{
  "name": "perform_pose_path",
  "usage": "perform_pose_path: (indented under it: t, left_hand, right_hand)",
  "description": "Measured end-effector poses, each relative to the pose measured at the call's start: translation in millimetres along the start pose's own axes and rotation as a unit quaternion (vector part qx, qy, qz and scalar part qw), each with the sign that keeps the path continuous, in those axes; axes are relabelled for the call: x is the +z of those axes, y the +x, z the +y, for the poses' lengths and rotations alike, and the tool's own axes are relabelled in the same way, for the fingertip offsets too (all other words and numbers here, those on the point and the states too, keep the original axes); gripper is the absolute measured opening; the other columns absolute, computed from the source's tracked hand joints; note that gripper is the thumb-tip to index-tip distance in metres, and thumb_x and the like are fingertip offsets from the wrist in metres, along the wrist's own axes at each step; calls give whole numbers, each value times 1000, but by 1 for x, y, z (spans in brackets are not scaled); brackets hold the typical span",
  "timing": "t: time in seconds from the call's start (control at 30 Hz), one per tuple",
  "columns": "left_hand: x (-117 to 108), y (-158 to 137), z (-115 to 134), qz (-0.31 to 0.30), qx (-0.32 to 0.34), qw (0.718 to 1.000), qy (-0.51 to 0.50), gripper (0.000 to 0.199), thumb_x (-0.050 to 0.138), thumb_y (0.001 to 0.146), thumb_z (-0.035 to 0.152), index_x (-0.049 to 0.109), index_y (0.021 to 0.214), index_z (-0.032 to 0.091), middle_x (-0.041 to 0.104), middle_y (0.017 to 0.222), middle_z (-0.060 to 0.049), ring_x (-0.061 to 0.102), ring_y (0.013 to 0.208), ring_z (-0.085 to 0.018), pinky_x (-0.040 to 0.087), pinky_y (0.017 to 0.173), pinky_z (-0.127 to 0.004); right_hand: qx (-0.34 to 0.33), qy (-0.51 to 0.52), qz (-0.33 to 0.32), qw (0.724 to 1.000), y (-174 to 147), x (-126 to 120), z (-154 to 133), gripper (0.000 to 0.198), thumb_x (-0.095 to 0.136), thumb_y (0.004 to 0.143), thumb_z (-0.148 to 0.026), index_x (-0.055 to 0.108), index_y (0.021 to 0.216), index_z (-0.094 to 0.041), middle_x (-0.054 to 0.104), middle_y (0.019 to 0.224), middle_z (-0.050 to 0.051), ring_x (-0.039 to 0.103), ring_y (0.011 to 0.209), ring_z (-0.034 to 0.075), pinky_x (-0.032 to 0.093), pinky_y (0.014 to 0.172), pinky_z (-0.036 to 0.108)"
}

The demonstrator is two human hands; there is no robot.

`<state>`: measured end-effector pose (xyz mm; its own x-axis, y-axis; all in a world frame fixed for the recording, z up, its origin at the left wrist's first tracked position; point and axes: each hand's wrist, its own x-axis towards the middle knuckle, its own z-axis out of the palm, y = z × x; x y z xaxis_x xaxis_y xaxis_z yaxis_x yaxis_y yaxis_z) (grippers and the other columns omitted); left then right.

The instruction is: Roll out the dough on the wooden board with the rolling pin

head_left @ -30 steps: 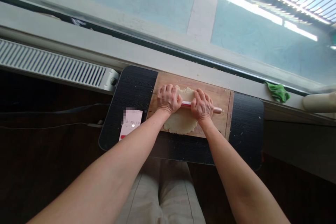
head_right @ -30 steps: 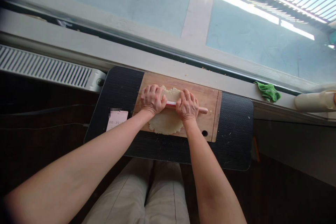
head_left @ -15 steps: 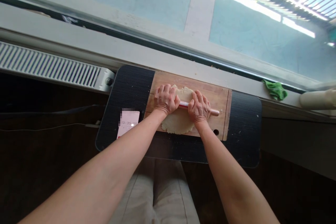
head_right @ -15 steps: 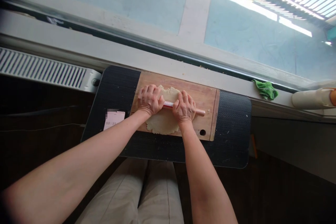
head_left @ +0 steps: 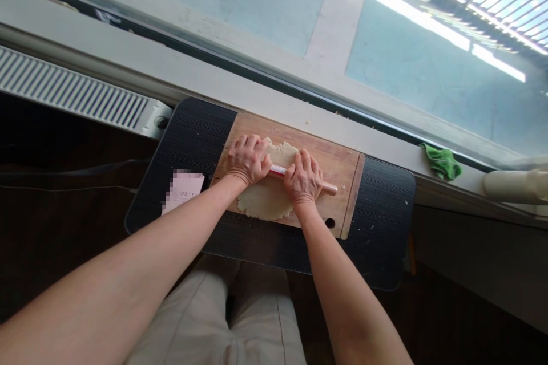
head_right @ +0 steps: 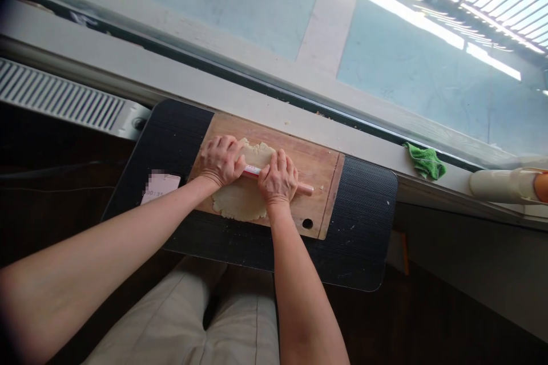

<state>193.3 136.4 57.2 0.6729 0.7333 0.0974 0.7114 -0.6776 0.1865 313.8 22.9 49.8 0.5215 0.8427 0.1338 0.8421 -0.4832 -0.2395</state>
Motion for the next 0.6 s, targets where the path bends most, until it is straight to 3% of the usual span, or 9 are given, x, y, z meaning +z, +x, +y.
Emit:
perform_pose_path:
  t: [0.2,0.6]
  left_hand:
    - [1,0,1,-7,-2,1000,3,44,42,83,38,57,120,20,57,110,-13,48,103,-33,35,86,-47]
    - [6,0,-1,6,-2,1000,-3,46,41,84,39,56,122,20,56,112,-13,47,105,-33,34,88,-46]
  right_hand:
    - [1,13,-38,999,1,-6,0,45,35,93,-27,51,134,-19,46,143,9,43,127,27,34,105,46]
    - [5,22,-44,999,2,-10,0,44,35,94,-29,51,133,-18,46,143,10,42,128,27,35,105,44]
